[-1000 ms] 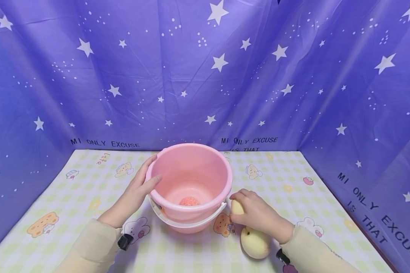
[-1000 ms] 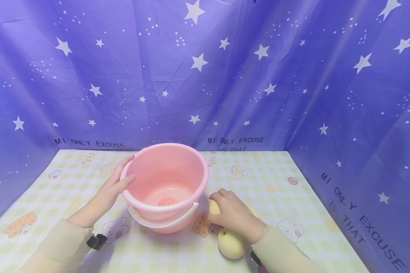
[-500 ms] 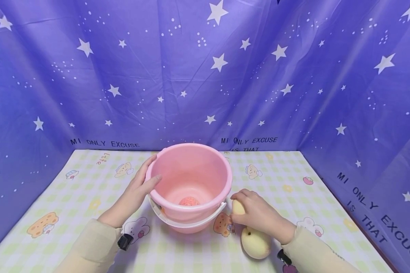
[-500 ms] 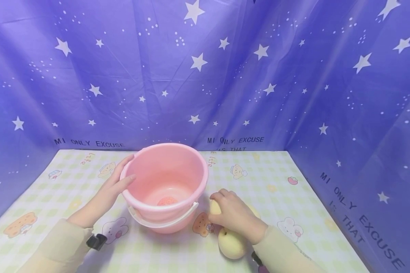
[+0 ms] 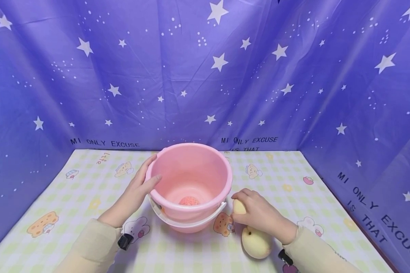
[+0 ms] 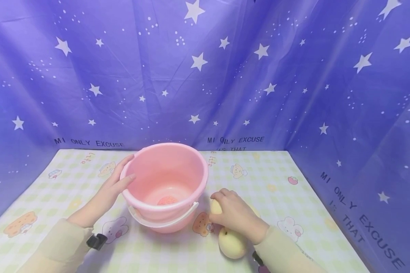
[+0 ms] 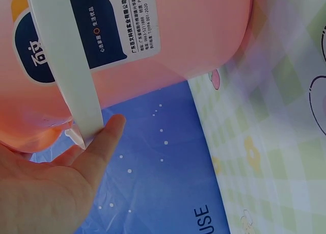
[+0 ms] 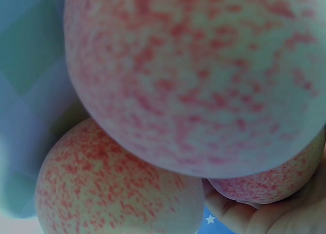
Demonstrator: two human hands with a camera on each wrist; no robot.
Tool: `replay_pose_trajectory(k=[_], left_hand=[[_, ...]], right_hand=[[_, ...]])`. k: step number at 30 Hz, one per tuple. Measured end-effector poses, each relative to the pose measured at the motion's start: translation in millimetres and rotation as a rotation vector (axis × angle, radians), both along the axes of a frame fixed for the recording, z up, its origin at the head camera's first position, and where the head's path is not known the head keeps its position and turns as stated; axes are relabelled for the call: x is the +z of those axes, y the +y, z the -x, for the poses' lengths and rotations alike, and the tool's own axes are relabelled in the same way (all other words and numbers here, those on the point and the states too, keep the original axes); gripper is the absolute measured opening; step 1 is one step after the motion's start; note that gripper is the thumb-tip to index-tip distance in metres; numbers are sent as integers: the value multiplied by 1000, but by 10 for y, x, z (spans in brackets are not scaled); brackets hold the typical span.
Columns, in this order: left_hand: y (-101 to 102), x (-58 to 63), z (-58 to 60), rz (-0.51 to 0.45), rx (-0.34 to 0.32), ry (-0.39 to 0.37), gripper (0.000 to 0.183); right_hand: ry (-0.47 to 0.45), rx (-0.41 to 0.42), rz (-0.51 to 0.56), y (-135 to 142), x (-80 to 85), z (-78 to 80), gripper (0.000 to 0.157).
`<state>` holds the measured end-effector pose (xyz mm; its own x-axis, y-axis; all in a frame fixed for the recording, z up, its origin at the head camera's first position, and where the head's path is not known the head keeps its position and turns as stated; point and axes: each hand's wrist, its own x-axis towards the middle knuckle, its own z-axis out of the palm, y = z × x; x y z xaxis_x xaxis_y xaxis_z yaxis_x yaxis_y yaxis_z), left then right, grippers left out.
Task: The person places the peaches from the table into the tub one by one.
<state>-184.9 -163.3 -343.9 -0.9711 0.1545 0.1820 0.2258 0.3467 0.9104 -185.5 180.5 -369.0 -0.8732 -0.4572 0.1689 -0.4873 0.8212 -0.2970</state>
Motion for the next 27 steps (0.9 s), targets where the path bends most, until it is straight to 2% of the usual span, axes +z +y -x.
replay_pose_trajectory(k=[15,27], left_hand=[[4,1,-14,0,2,-9,61],[9,9,-13,1,1,-8,61]], right_hand=[[49,25,-13,20,42,-3,42],[52,20,-14,17,176,-16,43]])
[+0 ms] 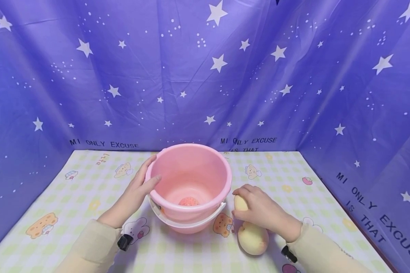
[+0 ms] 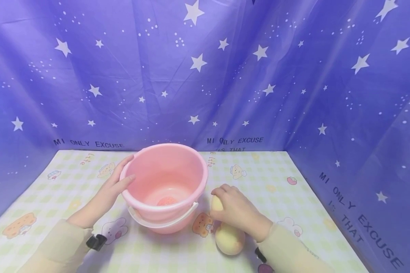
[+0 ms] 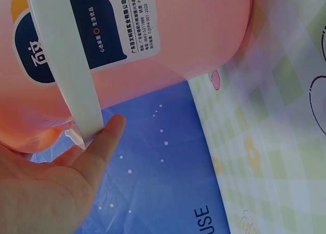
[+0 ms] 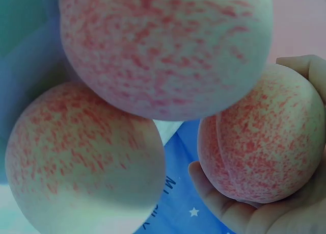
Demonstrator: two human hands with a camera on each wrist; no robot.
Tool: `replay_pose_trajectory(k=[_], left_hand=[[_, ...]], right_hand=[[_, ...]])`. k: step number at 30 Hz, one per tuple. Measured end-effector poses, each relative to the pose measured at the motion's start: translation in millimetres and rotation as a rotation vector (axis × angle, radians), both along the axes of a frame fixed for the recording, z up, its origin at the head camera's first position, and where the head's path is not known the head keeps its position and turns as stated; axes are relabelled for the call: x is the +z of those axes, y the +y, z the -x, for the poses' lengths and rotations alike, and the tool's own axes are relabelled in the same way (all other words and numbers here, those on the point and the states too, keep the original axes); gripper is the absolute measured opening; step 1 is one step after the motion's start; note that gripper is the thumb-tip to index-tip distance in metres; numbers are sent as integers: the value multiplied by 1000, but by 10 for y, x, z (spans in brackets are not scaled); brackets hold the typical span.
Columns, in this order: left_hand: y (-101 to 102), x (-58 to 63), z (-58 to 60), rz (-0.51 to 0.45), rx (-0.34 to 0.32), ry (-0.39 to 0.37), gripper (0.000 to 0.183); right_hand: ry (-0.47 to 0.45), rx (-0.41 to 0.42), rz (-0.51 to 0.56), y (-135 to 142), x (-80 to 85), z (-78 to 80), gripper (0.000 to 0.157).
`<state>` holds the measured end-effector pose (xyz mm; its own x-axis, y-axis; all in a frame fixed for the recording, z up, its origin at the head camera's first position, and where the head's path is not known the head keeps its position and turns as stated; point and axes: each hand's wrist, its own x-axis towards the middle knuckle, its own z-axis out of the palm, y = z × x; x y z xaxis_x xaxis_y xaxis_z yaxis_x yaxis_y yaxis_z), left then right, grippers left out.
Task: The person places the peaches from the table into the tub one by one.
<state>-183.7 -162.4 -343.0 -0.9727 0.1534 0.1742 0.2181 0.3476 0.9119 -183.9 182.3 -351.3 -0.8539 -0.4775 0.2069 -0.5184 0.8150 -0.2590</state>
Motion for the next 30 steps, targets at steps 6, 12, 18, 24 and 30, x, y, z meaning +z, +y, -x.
replay_pose_trajectory(k=[6,12,18,24,30], left_hand=[[3,0,4,-1,-3,3,62],[2,4,1,-12,-7,1,62],[2,1,2,-20,-11,-2,62],[-3,-7,7,-19,-15,13,62],[-5,-3,2,-18,-17,15,61]], right_hand=[[6,11,-7,5,75,-5,44],[13,22,-4,6,136,-3,46],[33,26,-1,4,170,4,46],[24,24,-6,4,224,-5,47],[17,14,-11,20,293,-17,46]])
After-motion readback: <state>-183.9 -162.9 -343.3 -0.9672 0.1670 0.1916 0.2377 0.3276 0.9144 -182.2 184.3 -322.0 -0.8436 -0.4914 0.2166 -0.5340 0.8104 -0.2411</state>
